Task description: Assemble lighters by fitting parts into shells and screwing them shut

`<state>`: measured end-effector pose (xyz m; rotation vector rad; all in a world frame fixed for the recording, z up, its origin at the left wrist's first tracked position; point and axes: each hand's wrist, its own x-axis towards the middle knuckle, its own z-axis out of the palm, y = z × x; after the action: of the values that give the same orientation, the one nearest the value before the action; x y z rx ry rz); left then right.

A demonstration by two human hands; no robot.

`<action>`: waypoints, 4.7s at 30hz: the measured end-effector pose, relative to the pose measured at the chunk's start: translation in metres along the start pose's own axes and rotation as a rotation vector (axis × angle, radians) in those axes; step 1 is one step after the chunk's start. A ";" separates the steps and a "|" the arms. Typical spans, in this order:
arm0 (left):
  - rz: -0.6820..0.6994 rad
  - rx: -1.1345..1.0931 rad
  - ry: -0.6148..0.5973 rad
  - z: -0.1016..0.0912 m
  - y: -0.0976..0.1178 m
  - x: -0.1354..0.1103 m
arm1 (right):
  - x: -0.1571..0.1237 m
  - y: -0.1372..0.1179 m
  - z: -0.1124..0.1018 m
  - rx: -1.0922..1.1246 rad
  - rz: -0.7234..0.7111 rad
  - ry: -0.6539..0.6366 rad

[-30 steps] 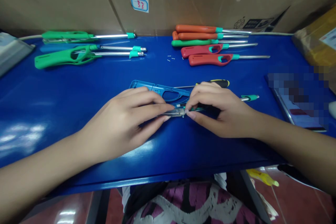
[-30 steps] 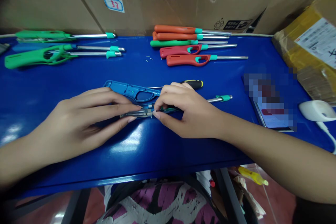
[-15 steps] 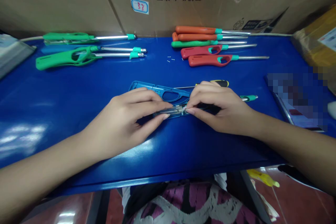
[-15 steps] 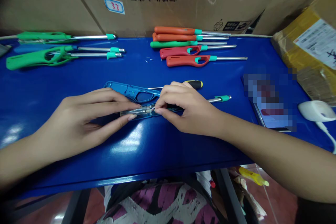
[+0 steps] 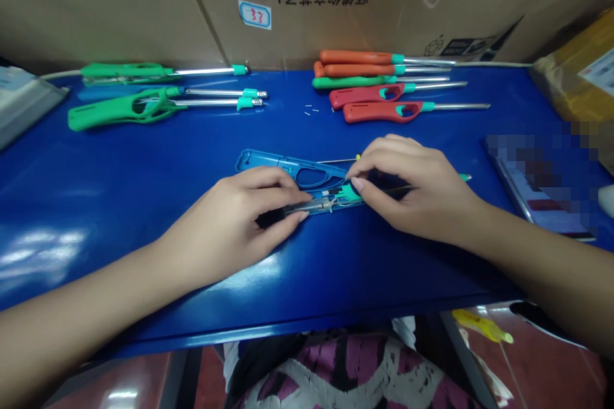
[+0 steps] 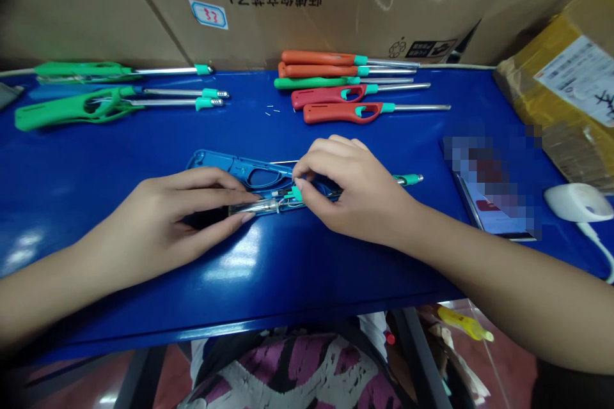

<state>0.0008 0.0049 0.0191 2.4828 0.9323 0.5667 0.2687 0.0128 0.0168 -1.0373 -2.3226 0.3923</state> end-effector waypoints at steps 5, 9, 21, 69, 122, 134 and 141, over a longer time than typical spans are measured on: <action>-0.018 -0.046 0.012 0.000 -0.001 0.001 | 0.000 0.004 0.000 -0.003 0.004 -0.037; -0.056 -0.061 0.019 0.001 -0.001 0.001 | -0.002 0.001 -0.003 -0.016 -0.080 -0.102; -0.151 -0.029 -0.047 -0.012 -0.005 0.001 | -0.008 -0.006 0.000 -0.265 -0.267 -0.369; 0.109 0.170 0.040 -0.032 -0.039 -0.005 | 0.017 0.001 -0.029 -0.250 -0.047 -0.304; -0.061 0.133 -0.029 -0.014 -0.022 -0.011 | -0.002 0.006 0.005 -0.079 -0.063 -0.171; -0.047 0.072 -0.039 -0.015 -0.018 -0.010 | 0.000 0.007 0.008 0.005 -0.031 -0.141; 0.019 0.089 -0.014 -0.015 -0.018 -0.008 | 0.000 0.008 0.008 0.016 -0.034 -0.146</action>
<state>-0.0215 0.0148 0.0202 2.5732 0.9491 0.5245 0.2684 0.0179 0.0066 -0.9896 -2.4584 0.4876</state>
